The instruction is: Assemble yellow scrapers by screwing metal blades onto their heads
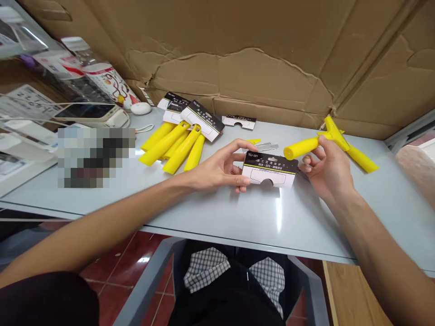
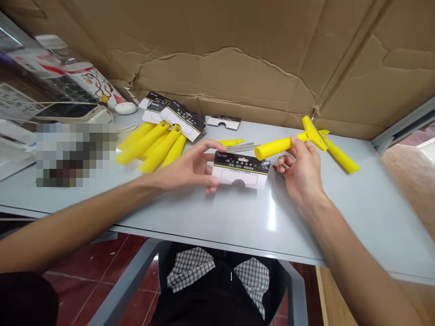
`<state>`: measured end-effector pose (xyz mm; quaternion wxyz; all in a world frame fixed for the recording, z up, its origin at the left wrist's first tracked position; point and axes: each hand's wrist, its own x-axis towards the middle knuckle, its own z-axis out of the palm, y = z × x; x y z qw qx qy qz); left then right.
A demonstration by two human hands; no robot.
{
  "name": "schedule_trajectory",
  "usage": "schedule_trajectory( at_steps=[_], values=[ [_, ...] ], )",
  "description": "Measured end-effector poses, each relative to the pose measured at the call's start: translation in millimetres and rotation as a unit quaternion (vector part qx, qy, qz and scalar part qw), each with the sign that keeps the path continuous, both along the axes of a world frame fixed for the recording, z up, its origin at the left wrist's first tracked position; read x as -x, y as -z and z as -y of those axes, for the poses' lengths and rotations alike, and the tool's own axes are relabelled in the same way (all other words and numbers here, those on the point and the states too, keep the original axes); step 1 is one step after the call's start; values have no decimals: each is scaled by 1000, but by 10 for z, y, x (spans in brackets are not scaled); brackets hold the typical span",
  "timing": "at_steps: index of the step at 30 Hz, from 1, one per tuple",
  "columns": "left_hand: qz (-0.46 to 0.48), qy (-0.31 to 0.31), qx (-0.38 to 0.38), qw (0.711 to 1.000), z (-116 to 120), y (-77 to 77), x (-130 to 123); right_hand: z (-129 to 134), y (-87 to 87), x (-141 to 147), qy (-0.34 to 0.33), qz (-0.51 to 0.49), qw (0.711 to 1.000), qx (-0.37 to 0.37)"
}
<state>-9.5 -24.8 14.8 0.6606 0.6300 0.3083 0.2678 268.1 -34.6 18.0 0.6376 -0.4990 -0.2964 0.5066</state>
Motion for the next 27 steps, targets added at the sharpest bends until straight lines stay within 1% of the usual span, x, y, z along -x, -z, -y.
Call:
schedule_trajectory(
  at_steps=[7, 10, 14, 19, 23, 27],
  values=[
    [10, 7, -8, 1000, 6, 19, 27, 2, -10, 35, -3, 12, 1000, 10],
    [26, -7, -10, 1000, 5, 24, 19, 12, -12, 54, -12, 12, 1000, 7],
    [45, -47, -19, 998, -28, 74, 3, 38, -23, 80, -33, 19, 999, -5],
    [105, -54, -46, 992, -65, 162, -8, 54, -26, 106, -88, 54, 995, -12],
    [102, -64, -48, 992, -24, 171, -31, 59, 6, 119, -109, 86, 990, -15],
    [87, -94, -37, 991, 17, 172, -66, 85, 19, 144, -128, 86, 988, -24]
  ],
)
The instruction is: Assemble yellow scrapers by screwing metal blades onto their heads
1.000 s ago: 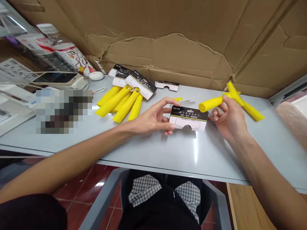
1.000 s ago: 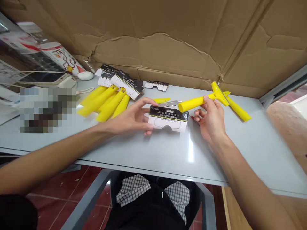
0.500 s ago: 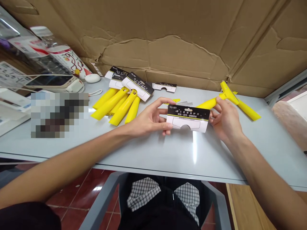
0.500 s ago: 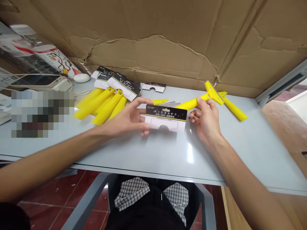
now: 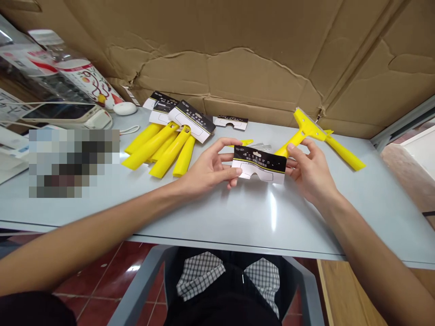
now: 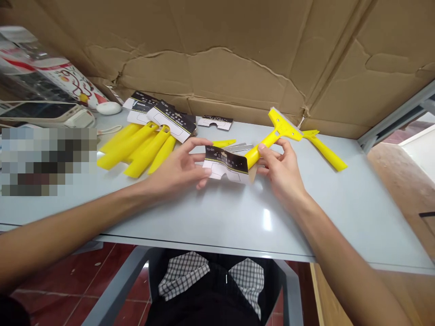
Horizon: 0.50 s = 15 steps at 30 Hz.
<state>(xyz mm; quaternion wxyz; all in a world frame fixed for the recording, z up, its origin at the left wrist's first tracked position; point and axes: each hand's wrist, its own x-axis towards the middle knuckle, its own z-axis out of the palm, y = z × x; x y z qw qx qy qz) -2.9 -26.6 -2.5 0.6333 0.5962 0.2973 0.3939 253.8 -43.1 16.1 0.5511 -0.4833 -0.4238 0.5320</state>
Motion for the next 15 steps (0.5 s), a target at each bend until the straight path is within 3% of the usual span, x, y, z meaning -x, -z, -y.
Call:
schedule_trajectory(
  at_steps=[5, 8, 11, 15],
  values=[
    [3, -18, 9, 1000, -5, 34, -19, 19, -11, 21, 11, -7, 1000, 1],
    [-23, 28, -14, 999, -9, 42, -29, 15, -3, 18, 16, -3, 1000, -13],
    [-58, 54, -39, 996, 10, 19, -59, 22, 18, 17, -7, 5, 1000, -10],
    [-61, 24, -73, 995, 56, -31, -103, 46, 54, 18, -53, 27, 998, 6]
  ],
)
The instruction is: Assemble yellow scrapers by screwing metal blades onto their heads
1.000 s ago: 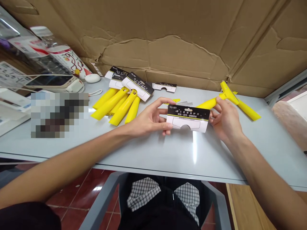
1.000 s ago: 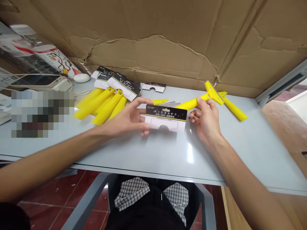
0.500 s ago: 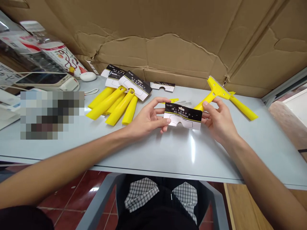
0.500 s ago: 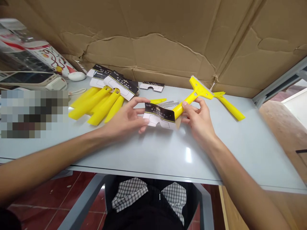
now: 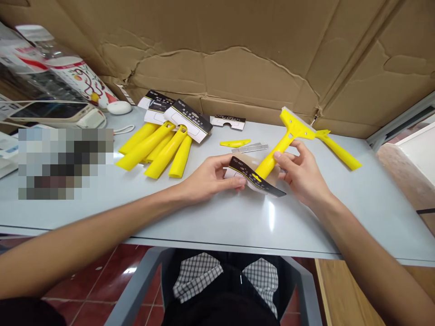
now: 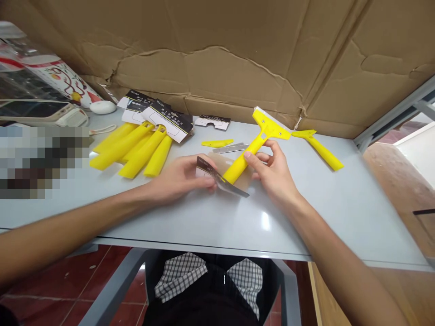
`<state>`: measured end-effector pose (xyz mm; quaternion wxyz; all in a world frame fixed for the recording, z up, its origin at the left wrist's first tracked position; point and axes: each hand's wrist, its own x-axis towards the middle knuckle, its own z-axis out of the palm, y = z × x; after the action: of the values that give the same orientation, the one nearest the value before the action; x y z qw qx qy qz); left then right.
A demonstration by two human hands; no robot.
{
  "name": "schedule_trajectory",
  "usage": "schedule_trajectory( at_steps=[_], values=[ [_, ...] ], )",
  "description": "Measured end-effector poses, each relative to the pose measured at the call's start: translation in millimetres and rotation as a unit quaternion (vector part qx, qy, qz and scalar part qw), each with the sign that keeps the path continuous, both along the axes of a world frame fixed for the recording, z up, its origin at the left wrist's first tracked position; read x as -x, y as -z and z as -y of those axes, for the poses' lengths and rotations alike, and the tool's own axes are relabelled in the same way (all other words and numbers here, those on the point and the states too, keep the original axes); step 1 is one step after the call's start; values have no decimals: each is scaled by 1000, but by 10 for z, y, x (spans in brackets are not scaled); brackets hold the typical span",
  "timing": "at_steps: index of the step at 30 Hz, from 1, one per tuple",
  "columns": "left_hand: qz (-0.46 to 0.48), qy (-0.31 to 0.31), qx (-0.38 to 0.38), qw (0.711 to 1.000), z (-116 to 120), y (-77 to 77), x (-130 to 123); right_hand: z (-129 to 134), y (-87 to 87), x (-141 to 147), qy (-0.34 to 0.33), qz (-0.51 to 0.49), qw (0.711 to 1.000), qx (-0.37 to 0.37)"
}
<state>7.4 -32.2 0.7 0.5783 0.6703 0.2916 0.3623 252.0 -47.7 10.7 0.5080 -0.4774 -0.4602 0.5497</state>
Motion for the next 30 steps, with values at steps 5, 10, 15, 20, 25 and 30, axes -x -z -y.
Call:
schedule_trajectory(
  at_steps=[5, 10, 15, 20, 25, 30],
  values=[
    [-1, -28, -16, 999, 38, 8, -2, 12, 34, 5, 1, 9, 1000, -16],
    [-31, -68, -39, 996, 61, 29, 2, 29, 39, 29, 2, 0, 1000, -22],
    [-53, -68, -104, 991, 100, -4, -3, 35, 22, 53, 19, -20, 1000, -4],
    [-103, -60, -45, 992, 156, 23, -9, 32, 56, 32, -29, -1, 1000, 0],
    [-95, -72, -62, 991, 215, 41, -42, 59, 80, 25, -130, -13, 991, 0],
    [-91, -78, -37, 992, 265, 8, -44, 86, 34, 63, -137, -14, 990, 10]
  ],
)
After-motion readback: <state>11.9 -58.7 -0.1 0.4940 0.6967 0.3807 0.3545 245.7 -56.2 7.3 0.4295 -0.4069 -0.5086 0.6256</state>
